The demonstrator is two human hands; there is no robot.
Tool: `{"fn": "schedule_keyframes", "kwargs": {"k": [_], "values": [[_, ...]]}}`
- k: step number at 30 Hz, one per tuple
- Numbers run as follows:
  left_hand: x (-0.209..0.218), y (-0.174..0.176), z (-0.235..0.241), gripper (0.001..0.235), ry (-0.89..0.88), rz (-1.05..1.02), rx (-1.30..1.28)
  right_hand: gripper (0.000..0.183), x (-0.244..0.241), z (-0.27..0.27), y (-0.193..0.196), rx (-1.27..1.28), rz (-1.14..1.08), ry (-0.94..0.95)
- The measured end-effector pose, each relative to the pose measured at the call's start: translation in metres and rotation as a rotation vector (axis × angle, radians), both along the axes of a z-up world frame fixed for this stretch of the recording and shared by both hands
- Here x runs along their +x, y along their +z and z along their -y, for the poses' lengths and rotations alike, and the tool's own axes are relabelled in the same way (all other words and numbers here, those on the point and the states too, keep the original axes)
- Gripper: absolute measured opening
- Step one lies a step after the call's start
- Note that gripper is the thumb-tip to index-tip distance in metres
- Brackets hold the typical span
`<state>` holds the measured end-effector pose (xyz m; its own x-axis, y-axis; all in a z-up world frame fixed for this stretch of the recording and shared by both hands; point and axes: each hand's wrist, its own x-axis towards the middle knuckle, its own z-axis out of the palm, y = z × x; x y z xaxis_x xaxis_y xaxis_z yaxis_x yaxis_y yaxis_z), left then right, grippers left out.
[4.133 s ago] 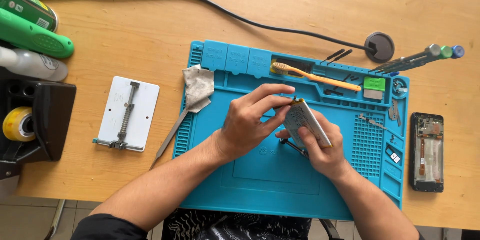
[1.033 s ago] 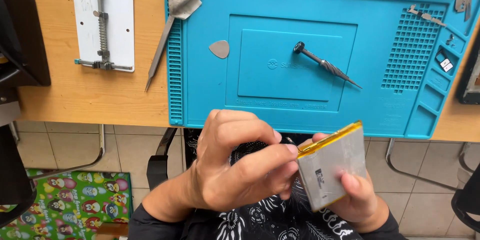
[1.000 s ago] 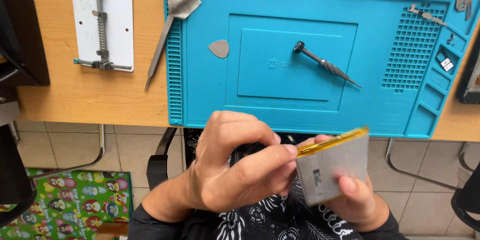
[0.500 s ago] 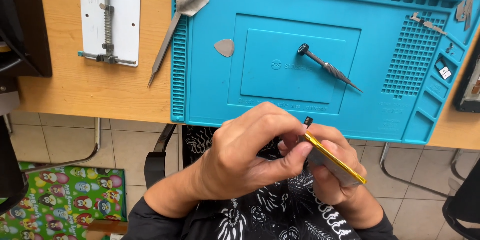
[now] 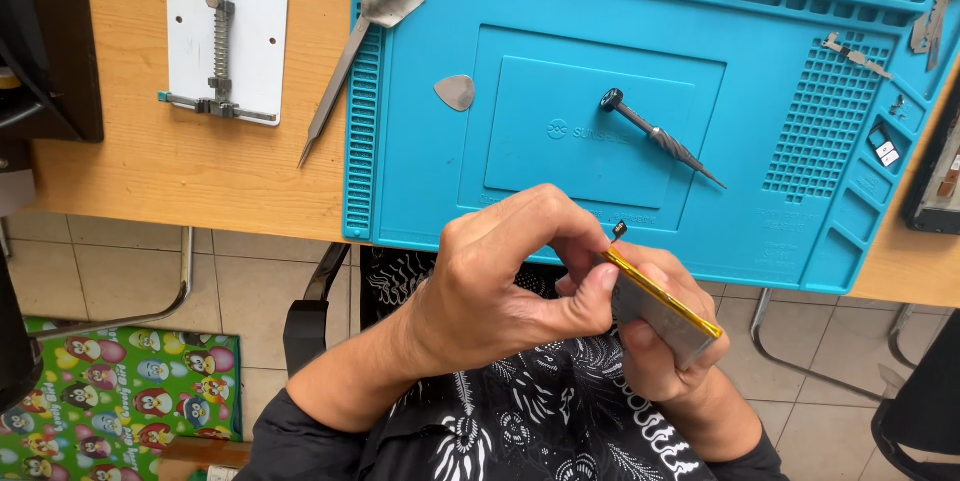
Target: The person removes a yellow adhesive strip from a rectangular lithium-ion battery using fingers and tweezers, then applies a new strip to the battery edge. The battery is handled over a blue work mat with various tools nearby.
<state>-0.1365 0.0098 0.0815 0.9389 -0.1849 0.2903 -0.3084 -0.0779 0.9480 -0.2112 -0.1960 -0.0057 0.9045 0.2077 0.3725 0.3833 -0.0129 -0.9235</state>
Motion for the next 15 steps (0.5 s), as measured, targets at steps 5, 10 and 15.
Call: {"fn": "schedule_keyframes", "kwargs": {"k": [5,10,15], "values": [[0.000,-0.009,0.003,0.007,0.036,0.011,0.001,0.044,-0.003,-0.003,-0.005,0.088,-0.155,-0.064],[0.000,-0.009,0.004,0.006,0.025,0.003,-0.030,0.041,-0.021,0.004,-0.022,0.329,-0.283,-0.082],[0.000,-0.010,0.008,0.012,0.072,0.020,0.015,0.047,-0.021,0.005,-0.022,0.209,-0.267,-0.103]]}}
